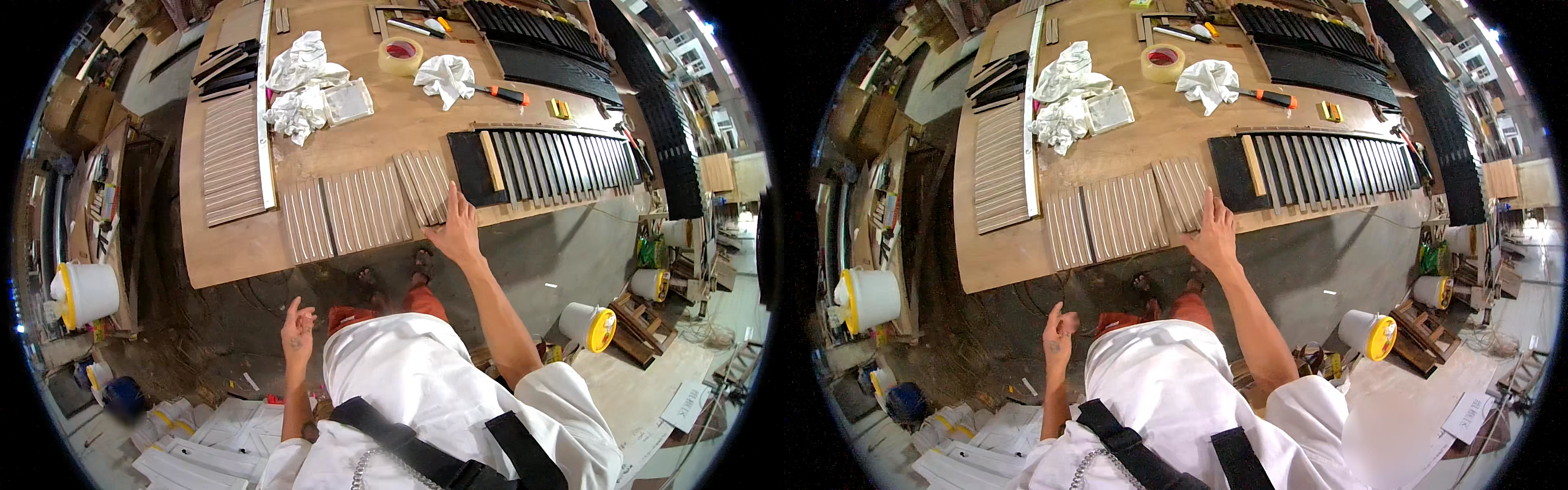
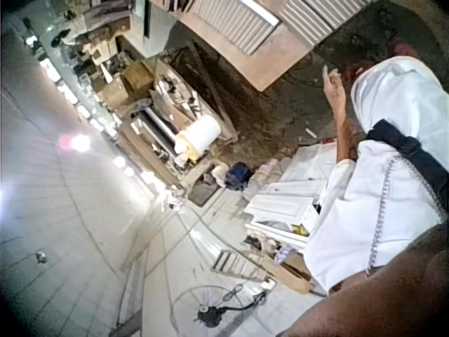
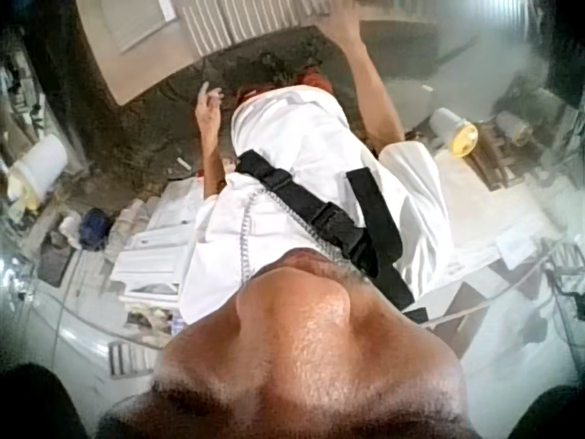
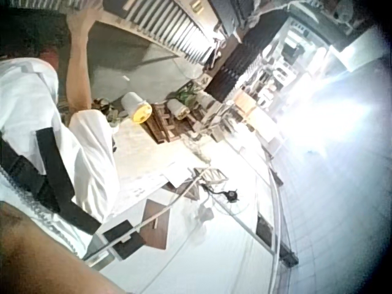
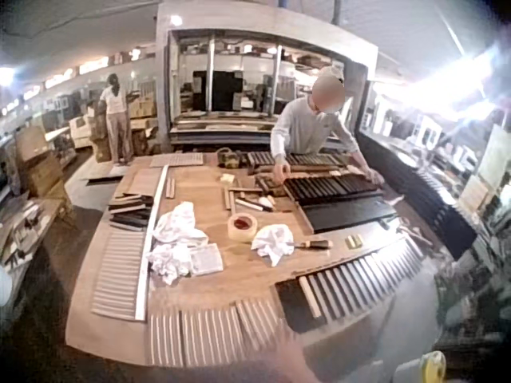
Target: The person assembles a piano keyboard by attaching black keys to a wooden frame. They use a pneumatic nail gun to secure the keys, a hammer to tap them into place, and a utility knife to trim excess material. The person also wipes the keys with a cloth and arranges white keys on the table.
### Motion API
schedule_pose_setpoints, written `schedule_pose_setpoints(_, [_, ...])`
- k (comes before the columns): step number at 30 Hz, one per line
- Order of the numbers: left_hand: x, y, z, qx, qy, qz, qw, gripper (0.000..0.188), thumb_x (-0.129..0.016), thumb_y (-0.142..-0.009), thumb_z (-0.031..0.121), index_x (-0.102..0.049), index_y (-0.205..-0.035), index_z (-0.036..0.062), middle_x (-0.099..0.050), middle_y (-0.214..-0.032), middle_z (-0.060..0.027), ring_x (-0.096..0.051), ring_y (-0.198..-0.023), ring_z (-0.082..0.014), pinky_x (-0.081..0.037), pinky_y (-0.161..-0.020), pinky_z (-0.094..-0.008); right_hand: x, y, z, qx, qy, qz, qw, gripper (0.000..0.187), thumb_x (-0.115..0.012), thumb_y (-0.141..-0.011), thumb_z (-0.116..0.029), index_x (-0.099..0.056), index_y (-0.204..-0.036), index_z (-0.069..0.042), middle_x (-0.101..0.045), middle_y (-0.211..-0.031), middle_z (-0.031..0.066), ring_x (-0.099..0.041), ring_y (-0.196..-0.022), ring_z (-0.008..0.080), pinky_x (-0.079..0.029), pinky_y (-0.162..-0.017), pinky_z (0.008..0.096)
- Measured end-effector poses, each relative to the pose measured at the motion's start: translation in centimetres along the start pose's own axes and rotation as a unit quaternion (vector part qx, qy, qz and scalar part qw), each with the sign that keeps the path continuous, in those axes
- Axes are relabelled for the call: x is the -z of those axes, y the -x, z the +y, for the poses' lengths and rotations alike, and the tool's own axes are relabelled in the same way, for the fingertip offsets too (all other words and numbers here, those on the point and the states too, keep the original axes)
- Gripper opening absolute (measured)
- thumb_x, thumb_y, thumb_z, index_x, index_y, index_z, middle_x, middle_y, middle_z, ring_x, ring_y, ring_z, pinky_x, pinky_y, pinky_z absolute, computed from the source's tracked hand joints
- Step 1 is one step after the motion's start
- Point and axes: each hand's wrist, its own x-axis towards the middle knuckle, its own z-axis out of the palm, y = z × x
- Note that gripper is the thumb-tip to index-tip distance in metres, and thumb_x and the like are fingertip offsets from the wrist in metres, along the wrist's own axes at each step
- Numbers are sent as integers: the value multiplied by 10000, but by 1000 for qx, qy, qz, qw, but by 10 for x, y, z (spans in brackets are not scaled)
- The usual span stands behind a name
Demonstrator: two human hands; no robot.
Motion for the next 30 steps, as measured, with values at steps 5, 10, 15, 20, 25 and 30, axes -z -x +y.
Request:
schedule_pose_setpoints(5, [13,-12,-4,35,18,9,999,452,-554,-1053,170,-466,-1465,7,-708,-1089,-115,-667,-937,-171,-527,-845,-291,-2,-2,-10,-50,4,9,999,1172,-864,-713,-328,-151,-1591,-20,-369,-1479,285,-395,-1315,466,-326,-1089,591])
schedule_pose_setpoints(10, [16,-11,-16,24,36,-38,998,597,-570,-1048,358,-406,-1515,23,-685,-1197,-173,-674,-1000,-219,-550,-857,-339,-1,3,-22,-91,34,-7,995,1228,-877,-664,-364,-151,-1586,-3,-373,-1446,323,-400,-1297,495,-330,-1086,594])
schedule_pose_setpoints(15, [8,-11,-14,33,57,-43,997,656,-580,-1036,395,-379,-1528,11,-683,-1205,-186,-678,-1014,-237,-561,-863,-363,-9,-5,-33,-138,47,10,989,1237,-873,-645,-376,-159,-1568,33,-408,-1377,345,-417,-1263,496,-335,-1073,595])
schedule_pose_setpoints(20, [10,-19,-10,49,87,-26,995,598,-591,-1041,289,-375,-1511,-11,-683,-1166,-169,-664,-954,-196,-530,-842,-307,0,-15,-40,-168,52,3,984,1276,-868,-609,-387,-143,-1559,60,-444,-1307,331,-432,-1199,476,-339,-1058,569])
schedule_pose_setpoints(25, [5,-32,10,37,77,-21,996,609,-589,-1037,300,-375,-1514,-11,-689,-1164,-173,-675,-978,-219,-537,-851,-327,11,-9,-33,-160,9,32,987,1263,-875,-608,-380,-166,-1549,76,-435,-1301,330,-413,-1204,472,-309,-1059,587])
schedule_pose_setpoints(30, [-4,-22,31,64,58,8,996,607,-583,-1038,321,-390,-1508,-12,-690,-1160,-179,-675,-989,-229,-539,-860,-339,59,-17,35,-139,36,187,972,1268,-882,-590,-394,-182,-1530,92,-441,-1264,325,-425,-1169,463,-330,-1035,597])
